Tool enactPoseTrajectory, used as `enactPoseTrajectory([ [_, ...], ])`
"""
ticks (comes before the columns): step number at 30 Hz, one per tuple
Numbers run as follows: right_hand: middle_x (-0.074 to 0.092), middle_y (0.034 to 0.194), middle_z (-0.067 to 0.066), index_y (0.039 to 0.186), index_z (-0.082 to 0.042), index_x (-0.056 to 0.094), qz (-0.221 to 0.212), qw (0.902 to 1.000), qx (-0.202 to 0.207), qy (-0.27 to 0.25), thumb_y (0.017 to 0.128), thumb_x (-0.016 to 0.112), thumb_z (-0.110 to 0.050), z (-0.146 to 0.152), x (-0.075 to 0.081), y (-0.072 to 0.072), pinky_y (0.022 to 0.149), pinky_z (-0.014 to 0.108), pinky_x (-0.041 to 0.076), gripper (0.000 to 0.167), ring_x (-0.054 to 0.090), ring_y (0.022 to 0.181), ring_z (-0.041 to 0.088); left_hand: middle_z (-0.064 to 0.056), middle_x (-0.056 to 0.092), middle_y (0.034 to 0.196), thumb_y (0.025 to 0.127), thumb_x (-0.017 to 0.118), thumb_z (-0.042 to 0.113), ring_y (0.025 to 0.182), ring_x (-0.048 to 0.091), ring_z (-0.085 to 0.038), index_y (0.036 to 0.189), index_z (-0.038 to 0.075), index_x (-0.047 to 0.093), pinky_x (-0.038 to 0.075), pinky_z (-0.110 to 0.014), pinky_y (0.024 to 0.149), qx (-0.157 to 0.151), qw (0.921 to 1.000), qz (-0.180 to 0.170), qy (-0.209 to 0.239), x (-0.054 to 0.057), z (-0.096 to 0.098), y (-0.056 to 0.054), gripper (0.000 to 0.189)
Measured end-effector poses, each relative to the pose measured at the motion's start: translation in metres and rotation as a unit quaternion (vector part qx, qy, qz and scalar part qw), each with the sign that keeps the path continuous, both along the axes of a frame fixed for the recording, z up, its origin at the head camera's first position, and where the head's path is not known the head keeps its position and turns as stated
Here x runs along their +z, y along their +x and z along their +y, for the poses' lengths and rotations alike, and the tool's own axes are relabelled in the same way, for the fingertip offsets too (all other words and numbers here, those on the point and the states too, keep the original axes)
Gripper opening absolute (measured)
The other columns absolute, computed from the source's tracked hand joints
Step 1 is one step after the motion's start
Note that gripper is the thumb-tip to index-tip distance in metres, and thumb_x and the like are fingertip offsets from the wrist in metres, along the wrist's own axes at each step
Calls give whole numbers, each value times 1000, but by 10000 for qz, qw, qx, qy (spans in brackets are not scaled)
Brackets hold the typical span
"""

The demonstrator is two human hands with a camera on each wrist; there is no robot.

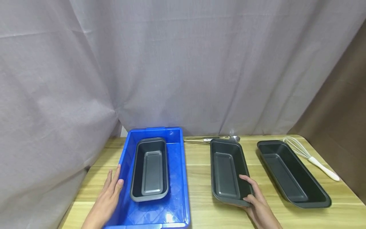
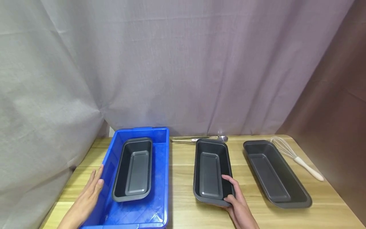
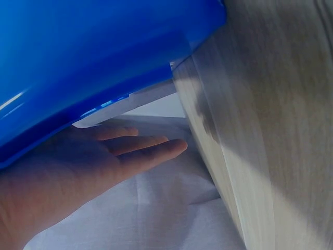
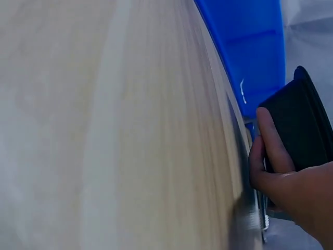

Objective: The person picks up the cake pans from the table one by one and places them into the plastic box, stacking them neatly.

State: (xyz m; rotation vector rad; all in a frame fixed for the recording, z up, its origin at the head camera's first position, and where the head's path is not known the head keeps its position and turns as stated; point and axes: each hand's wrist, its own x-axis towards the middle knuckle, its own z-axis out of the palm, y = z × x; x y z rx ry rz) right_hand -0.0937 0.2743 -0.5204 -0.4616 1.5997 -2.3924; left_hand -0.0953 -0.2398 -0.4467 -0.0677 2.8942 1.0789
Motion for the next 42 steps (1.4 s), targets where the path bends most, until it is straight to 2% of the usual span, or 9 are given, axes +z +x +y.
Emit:
enactPoseTrajectory([
  [5,49,147,-10,149,-23,53,-60,9952,-706,679,104,31,15,-8,7,4,95,29,62,63,66,120,12,-37,2,179,122,27,42,159,17,-65,178,16,11,24,-83,121,28,10000,-44,20,-1,0,0,64],
  [12,50,143,-6,143,-16,56,-43,9877,-1009,1195,104,39,13,-18,23,8,90,27,61,52,65,113,12,-35,1,179,122,27,44,159,17,-65,178,18,9,23,-83,121,34,9999,-115,72,0,-1,0,64],
  [19,43,148,-8,141,-6,53,199,9703,-1383,1974,105,44,10,-35,39,11,93,21,52,41,47,125,3,-35,0,179,122,27,44,158,18,-67,178,20,8,23,-85,119,20,9999,-73,106,0,-1,2,64],
  [25,49,148,-10,139,-6,56,570,9618,-1610,2142,102,47,13,-54,50,10,94,20,51,42,38,133,3,-35,0,180,122,28,45,160,14,-66,178,21,7,21,-84,122,13,9999,-88,112,0,-2,2,65],
  [28,48,149,-10,140,-8,54,447,9604,-1605,2232,102,51,10,-63,60,8,99,19,43,42,34,138,4,-34,-1,180,121,29,46,162,8,-65,179,23,6,16,-84,123,24,9998,-136,115,1,-2,2,66],
  [32,44,155,-2,143,-6,51,251,9633,-1457,2240,101,56,4,-80,76,7,115,29,27,44,27,146,4,-33,-2,180,121,30,47,163,4,-63,179,23,7,13,-84,124,65,9998,-176,71,2,-2,0,67],
  [35,37,158,7,146,-4,47,95,9771,-1087,1826,102,56,3,-93,87,7,116,30,37,45,37,144,10,-33,-2,181,121,31,47,163,4,-63,179,23,7,13,-82,125,81,9997,-209,9,2,-1,-1,67],
  [38,32,157,13,147,-10,46,-119,9905,-567,1244,105,54,2,-105,94,5,104,25,54,44,53,133,15,-33,-2,181,121,31,46,163,4,-64,179,22,7,14,-82,125,92,9997,-213,-27,1,0,-2,67],
  [42,34,156,17,144,-20,49,-282,9959,-75,853,107,56,0,-124,102,1,105,29,57,43,63,126,20,-32,-3,181,121,30,47,163,3,-64,179,23,6,13,-82,125,106,9996,-266,-10,1,0,-1,67],
])
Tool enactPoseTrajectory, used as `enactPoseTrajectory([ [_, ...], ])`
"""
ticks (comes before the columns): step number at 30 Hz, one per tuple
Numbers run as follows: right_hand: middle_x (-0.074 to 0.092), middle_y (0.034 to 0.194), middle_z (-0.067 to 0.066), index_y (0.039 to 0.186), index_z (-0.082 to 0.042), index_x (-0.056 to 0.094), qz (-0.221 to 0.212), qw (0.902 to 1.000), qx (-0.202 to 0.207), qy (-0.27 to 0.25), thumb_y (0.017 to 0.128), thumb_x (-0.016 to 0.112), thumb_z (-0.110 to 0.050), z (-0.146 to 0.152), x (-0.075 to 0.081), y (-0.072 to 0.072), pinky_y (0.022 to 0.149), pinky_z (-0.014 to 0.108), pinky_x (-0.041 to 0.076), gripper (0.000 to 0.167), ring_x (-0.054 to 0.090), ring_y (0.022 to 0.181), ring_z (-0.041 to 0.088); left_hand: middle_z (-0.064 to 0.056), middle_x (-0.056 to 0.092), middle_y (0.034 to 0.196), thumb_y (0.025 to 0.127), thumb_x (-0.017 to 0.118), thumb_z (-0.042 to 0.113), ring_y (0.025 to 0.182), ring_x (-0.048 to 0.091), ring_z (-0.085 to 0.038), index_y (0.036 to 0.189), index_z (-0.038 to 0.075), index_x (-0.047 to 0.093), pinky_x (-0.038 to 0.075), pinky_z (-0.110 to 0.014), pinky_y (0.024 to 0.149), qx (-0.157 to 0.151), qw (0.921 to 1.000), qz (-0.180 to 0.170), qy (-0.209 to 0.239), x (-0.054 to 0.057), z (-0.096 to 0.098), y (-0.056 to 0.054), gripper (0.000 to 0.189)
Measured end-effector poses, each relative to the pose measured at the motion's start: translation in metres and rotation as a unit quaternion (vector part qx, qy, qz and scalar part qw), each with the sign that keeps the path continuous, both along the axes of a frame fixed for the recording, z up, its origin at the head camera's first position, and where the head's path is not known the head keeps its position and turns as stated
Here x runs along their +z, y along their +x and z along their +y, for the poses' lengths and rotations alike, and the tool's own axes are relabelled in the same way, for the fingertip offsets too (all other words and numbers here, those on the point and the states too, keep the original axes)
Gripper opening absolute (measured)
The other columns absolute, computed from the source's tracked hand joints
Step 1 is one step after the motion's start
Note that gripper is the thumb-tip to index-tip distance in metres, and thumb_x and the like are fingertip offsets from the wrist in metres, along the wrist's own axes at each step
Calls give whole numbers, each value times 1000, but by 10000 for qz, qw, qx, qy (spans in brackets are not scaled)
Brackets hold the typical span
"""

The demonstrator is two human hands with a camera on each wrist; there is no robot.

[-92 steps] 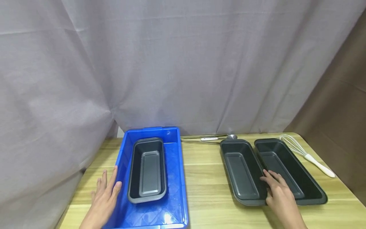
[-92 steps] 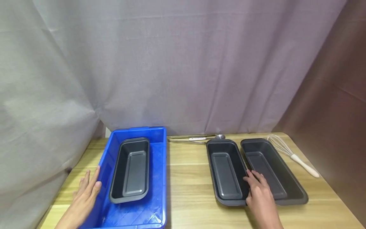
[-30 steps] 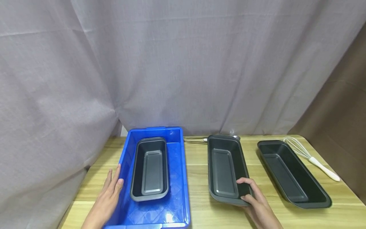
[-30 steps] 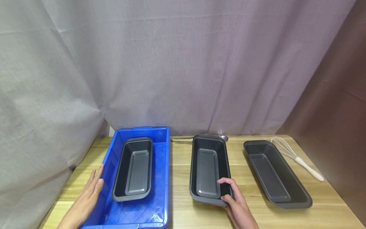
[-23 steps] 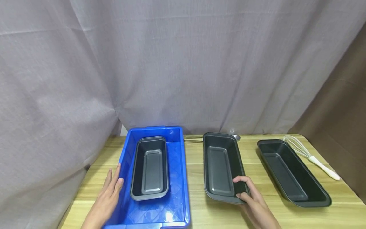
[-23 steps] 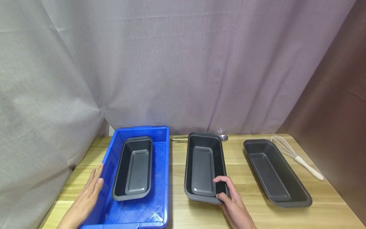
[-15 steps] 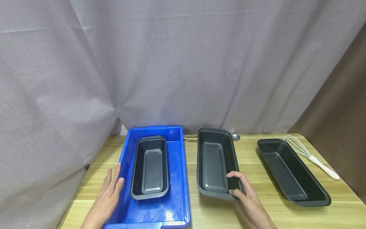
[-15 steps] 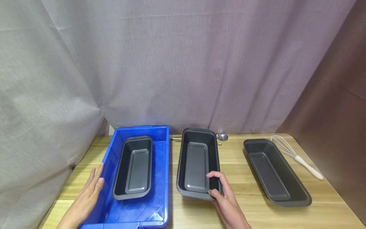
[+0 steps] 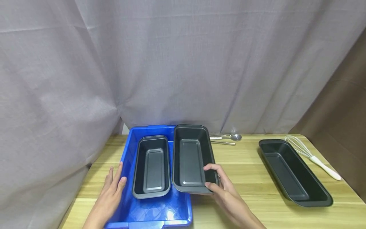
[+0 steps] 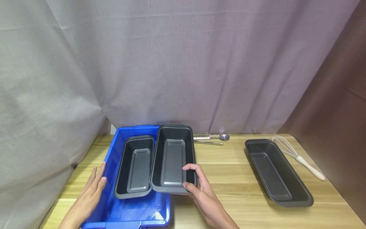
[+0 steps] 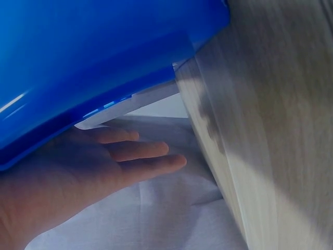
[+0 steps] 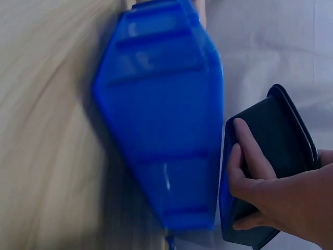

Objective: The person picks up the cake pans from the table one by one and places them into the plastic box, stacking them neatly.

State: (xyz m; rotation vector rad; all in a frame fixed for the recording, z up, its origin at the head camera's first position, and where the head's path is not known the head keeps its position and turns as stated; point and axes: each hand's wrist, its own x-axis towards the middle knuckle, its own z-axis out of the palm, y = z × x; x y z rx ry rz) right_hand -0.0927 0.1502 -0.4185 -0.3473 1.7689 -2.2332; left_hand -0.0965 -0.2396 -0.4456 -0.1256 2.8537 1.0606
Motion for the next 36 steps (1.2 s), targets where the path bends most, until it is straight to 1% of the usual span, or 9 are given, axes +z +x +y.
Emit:
enactPoseTrajectory([
  [7,35,158,27,142,-25,50,-84,9990,427,-76,105,56,0,-38,10,-7,106,35,56,45,62,126,26,-32,-4,181,121,29,47,163,2,-63,178,23,5,12,-81,126,-29,10000,-61,27,0,0,-1,66],
  [13,34,161,27,147,-13,44,-423,9971,636,-47,105,53,1,-71,14,-15,107,37,55,45,66,126,31,-33,-3,180,121,29,46,163,2,-63,178,22,6,12,-81,126,-41,10000,9,60,0,0,0,66],
  [15,38,160,30,148,-11,41,-428,9957,810,-122,105,50,1,-81,13,-18,111,39,53,45,72,124,41,-34,-2,180,121,29,45,163,3,-64,178,21,7,13,-82,125,-41,9999,76,69,-1,-1,1,66],
  [18,43,157,35,148,-8,37,-409,9925,1114,-282,105,46,2,-94,9,-22,116,42,49,45,71,123,57,-35,-1,180,121,29,45,163,4,-64,178,21,8,13,-82,125,-62,9999,114,88,-2,0,1,65],
  [21,44,156,38,149,-6,34,-437,9888,1371,-394,105,43,4,-107,4,-26,116,43,50,46,69,120,64,-35,-2,180,121,28,46,163,2,-64,178,21,7,13,-82,125,-56,9999,49,90,-1,-2,1,66],
  [23,46,156,37,149,-7,35,-475,9884,1406,-318,105,42,3,-113,0,-27,114,43,52,45,70,118,63,-35,-3,180,121,28,47,163,2,-64,178,21,6,13,-82,125,-69,9999,-10,105,-1,-2,1,66],
  [27,45,158,35,149,-7,36,-454,9882,1441,-233,104,43,4,-121,-5,-32,116,52,53,47,70,118,63,-33,-5,180,121,26,49,163,0,-64,179,23,5,12,-82,125,-70,9998,-92,191,-1,-2,2,67],
  [30,46,157,37,147,-8,37,-452,9895,1362,-172,103,43,5,-124,-8,-35,118,61,49,46,70,117,65,-32,-6,181,121,26,50,163,0,-63,178,25,4,11,-83,125,-78,9996,-109,255,0,-2,3,67],
  [36,54,151,39,144,-10,36,-540,9900,1299,95,105,44,4,-128,-7,-38,124,65,40,42,71,114,64,-35,-3,180,121,27,47,163,3,-65,179,22,6,14,-84,124,-87,9997,23,222,-1,-3,3,66],
])
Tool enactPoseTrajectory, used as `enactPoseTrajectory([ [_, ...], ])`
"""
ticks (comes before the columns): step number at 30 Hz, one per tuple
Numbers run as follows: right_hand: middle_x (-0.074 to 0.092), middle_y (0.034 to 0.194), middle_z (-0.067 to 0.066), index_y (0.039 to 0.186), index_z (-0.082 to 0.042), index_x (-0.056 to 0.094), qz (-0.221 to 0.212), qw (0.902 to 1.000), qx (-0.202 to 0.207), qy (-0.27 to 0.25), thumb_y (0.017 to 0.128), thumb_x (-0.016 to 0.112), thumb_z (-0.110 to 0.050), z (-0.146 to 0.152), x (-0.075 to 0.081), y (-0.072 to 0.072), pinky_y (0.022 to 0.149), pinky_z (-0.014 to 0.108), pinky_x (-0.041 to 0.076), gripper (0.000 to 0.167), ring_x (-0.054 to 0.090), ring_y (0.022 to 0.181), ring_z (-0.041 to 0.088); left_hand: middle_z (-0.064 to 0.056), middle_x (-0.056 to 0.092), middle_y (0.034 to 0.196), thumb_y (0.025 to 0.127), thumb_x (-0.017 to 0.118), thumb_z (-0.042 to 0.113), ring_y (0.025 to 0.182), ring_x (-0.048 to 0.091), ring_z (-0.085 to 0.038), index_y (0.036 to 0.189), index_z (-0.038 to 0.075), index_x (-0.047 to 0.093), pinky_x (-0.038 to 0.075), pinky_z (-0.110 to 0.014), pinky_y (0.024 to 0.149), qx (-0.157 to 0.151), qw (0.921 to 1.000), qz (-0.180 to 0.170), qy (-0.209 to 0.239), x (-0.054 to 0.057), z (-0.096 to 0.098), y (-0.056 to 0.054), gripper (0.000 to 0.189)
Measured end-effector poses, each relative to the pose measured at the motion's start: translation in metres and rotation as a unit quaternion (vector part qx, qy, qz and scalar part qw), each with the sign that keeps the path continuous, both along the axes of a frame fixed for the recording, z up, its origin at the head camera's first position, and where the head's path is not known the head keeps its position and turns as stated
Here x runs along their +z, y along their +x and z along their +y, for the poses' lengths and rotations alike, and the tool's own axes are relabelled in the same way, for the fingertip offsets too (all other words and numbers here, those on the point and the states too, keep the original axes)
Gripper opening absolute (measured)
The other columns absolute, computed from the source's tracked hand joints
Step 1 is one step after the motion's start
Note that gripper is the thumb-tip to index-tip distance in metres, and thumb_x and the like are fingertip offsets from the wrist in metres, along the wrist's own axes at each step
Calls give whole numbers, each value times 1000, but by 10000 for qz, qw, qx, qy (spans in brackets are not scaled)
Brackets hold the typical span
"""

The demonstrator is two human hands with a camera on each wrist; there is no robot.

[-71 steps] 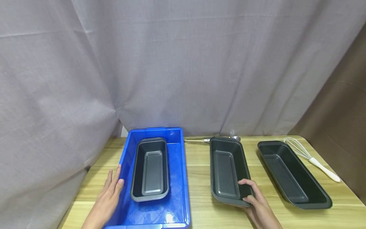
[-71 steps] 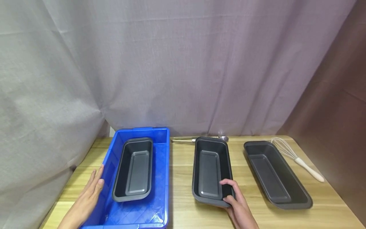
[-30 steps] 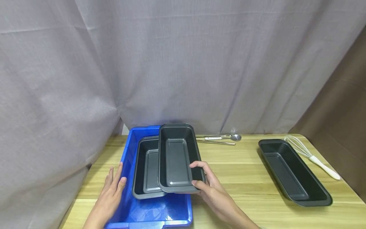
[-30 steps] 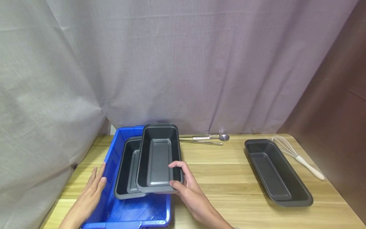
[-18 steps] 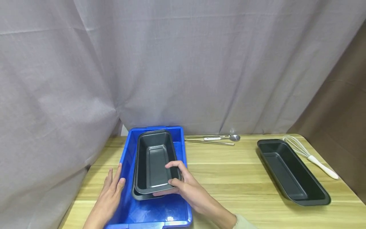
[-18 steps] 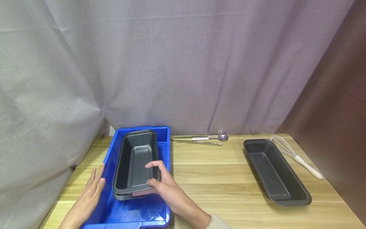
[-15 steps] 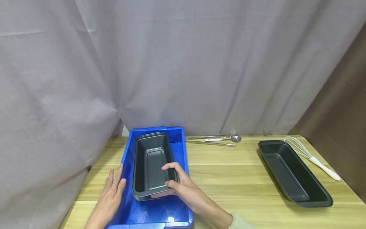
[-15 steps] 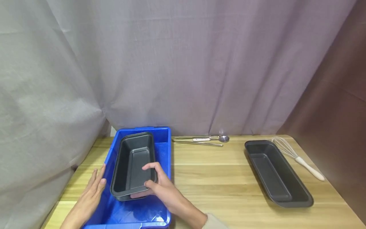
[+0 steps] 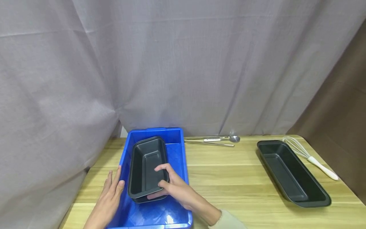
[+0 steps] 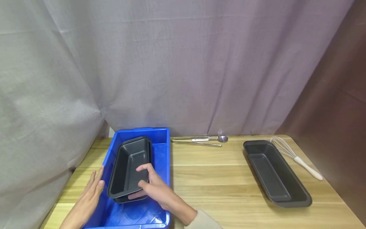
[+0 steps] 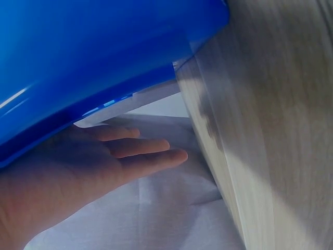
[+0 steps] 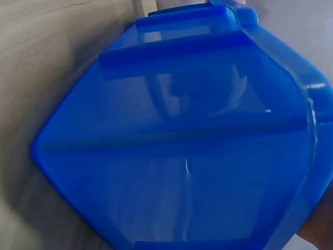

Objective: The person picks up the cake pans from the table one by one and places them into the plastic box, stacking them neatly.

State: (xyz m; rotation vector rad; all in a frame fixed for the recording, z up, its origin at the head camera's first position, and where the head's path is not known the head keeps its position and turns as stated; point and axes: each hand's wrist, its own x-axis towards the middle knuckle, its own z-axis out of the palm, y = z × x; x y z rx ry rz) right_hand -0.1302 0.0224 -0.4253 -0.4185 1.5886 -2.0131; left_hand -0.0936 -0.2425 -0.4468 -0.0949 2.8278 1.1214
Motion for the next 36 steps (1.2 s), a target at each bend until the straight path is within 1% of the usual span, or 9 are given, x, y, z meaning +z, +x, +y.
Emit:
enactPoseTrajectory([
  [9,65,137,36,145,-7,40,-93,9990,104,428,105,47,3,-4,4,-5,125,58,38,42,75,112,57,-37,-1,179,121,27,46,162,7,-65,178,19,7,17,-83,124,-22,10000,59,-74,-2,-4,1,66],
  [16,79,95,33,145,-2,49,505,9916,9,1187,103,53,12,-3,1,-1,122,54,41,44,80,99,51,-34,-5,180,121,24,50,163,2,-63,178,21,3,13,-82,125,0,9998,-173,-53,-1,-4,0,67],
  [22,81,79,19,146,-15,52,1040,9720,-89,2105,105,60,5,-3,4,2,90,33,39,47,84,103,29,-33,-7,180,121,24,50,164,1,-62,178,22,1,13,-81,125,-13,9996,-268,-50,0,-3,-2,68],
  [25,80,101,27,150,-14,50,1220,9638,-187,2362,105,61,6,-4,8,2,98,43,47,51,85,89,27,-33,-7,180,121,23,50,164,1,-62,178,23,1,14,-81,125,-24,9996,-268,-64,0,-2,-2,67],
  [27,66,139,37,153,-12,48,1368,9574,-264,2531,104,62,7,-5,10,2,122,57,38,54,83,75,26,-34,-6,180,121,24,49,163,3,-63,178,22,1,15,-82,124,-31,9997,-219,-66,0,-2,-1,67],
  [29,40,163,41,158,-8,45,1542,9488,-327,2738,104,63,8,-7,11,3,132,64,21,59,81,66,26,-34,-5,180,121,24,49,163,4,-63,178,22,2,16,-82,123,-39,9998,-159,-61,1,-1,-1,67],
  [32,15,179,33,164,-4,40,1750,9334,-360,3113,104,64,8,-8,12,4,135,64,15,65,81,101,28,-35,-4,179,121,25,47,162,6,-65,178,21,3,18,-83,123,-49,10000,-70,-50,1,-1,-1,66],
  [34,14,180,33,166,-2,38,1848,9244,-365,3318,103,64,8,-9,11,5,135,63,15,69,68,132,38,-35,-4,180,121,25,48,162,7,-65,178,22,3,18,-83,123,-56,9999,-82,-41,1,0,-1,66],
  [36,15,179,33,167,-1,36,1905,9186,-358,3443,103,64,8,-9,10,6,134,63,17,71,50,148,44,-35,-4,179,121,25,47,162,8,-65,178,21,3,19,-82,123,-57,10000,-69,-39,1,0,-1,66],
])
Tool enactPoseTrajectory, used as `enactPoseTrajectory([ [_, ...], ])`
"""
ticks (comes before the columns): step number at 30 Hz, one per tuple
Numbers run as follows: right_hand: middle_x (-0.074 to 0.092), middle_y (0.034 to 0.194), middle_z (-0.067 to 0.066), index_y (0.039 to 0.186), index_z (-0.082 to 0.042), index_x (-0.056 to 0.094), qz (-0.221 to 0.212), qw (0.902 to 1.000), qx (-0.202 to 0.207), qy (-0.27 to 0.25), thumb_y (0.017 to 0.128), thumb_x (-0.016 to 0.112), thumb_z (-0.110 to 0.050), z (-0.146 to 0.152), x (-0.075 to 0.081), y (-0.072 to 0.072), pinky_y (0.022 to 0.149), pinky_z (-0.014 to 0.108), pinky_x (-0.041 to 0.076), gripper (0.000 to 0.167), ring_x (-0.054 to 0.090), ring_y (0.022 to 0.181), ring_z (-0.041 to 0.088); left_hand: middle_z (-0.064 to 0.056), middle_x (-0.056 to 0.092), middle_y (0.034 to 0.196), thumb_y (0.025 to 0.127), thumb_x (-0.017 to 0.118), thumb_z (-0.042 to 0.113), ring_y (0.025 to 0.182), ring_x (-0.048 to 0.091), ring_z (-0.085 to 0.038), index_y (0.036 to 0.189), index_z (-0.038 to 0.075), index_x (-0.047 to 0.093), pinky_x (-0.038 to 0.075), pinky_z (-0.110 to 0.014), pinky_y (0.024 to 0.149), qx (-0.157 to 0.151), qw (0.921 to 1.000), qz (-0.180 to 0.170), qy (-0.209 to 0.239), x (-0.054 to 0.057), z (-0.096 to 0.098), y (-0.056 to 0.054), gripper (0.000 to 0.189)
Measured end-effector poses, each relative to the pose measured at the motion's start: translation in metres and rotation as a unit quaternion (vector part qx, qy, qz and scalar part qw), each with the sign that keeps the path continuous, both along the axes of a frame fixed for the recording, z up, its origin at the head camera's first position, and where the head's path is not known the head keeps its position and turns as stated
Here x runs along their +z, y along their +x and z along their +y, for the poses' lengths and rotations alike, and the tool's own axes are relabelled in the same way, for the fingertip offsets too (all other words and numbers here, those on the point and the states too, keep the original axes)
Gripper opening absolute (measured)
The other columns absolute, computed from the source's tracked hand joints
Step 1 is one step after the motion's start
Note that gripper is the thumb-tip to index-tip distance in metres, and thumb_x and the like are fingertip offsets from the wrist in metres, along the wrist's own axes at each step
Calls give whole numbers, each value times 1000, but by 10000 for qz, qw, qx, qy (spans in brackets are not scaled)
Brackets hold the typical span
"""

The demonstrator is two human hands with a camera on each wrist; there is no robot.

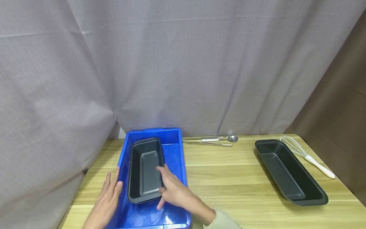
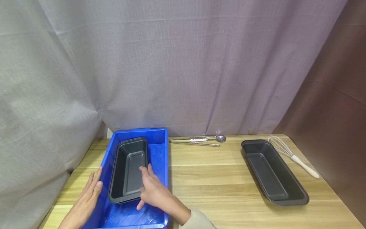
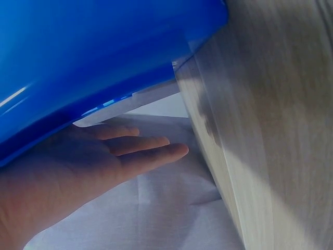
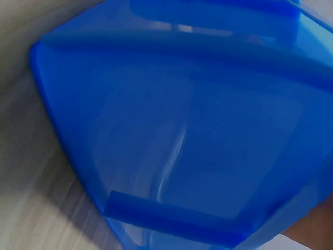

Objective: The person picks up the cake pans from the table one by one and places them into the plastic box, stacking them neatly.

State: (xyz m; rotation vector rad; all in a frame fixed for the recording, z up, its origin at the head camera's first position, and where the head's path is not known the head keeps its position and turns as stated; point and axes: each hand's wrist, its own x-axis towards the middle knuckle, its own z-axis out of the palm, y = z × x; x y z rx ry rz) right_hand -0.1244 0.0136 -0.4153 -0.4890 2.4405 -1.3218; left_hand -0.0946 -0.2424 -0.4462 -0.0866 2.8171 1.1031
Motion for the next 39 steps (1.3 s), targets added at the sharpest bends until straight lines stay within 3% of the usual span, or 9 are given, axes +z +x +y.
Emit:
enactPoseTrajectory([
  [5,14,179,33,168,-2,36,104,9997,-18,212,104,65,6,-1,-3,1,134,63,21,71,32,162,48,-35,-4,180,121,25,47,161,10,-64,178,21,3,21,-82,123,3,10000,4,-1,1,0,-1,66],
  [9,13,178,37,166,2,39,192,9986,3,485,99,66,11,-2,-7,2,128,58,35,73,48,152,49,-36,-1,179,122,26,45,161,12,-64,178,19,6,21,-82,123,1,9999,111,25,-2,0,1,66],
  [13,14,174,44,163,7,41,382,9963,96,761,90,68,19,-3,-10,2,110,48,56,79,53,146,52,-37,1,179,122,28,45,161,12,-64,178,18,7,22,-82,123,-5,9999,160,24,-4,0,1,66],
  [18,19,172,44,163,6,42,723,9902,134,1191,98,71,9,-3,-5,4,110,51,57,71,61,139,52,-38,0,178,122,27,45,161,13,-65,178,18,6,22,-81,123,1,9999,130,-15,-5,0,0,66],
  [22,44,165,39,152,4,56,2079,9638,165,1663,104,71,-7,7,1,7,91,52,67,51,76,116,47,-38,1,178,122,29,44,161,11,-65,178,18,7,21,-82,123,19,9999,137,-31,-5,0,0,66],
  [25,54,160,32,143,1,65,3267,9317,295,1559,106,71,-13,24,2,5,92,49,67,40,80,112,40,-39,1,178,121,31,44,161,9,-66,178,17,8,19,-83,124,23,9997,221,-85,-4,1,-1,67],
  [30,28,180,19,155,-9,61,3912,9106,610,1183,114,61,-40,68,-5,2,133,63,26,52,33,166,34,-40,2,177,121,35,44,159,8,-70,178,17,8,17,-86,122,43,9987,364,-354,-5,2,-1,69],
  [34,9,184,19,166,-16,50,4262,8937,303,1369,114,49,-54,113,-12,5,136,56,-2,65,10,172,31,-40,5,177,120,39,44,157,10,-73,178,19,10,17,-90,118,27,9967,569,-579,-5,4,-1,69],
  [39,10,183,24,167,-16,47,4607,8710,-127,1704,114,49,-53,178,-24,12,135,45,-12,65,2,172,24,-42,7,176,119,41,43,156,12,-74,178,18,12,17,-92,115,14,9955,694,-643,-4,4,1,71],
])
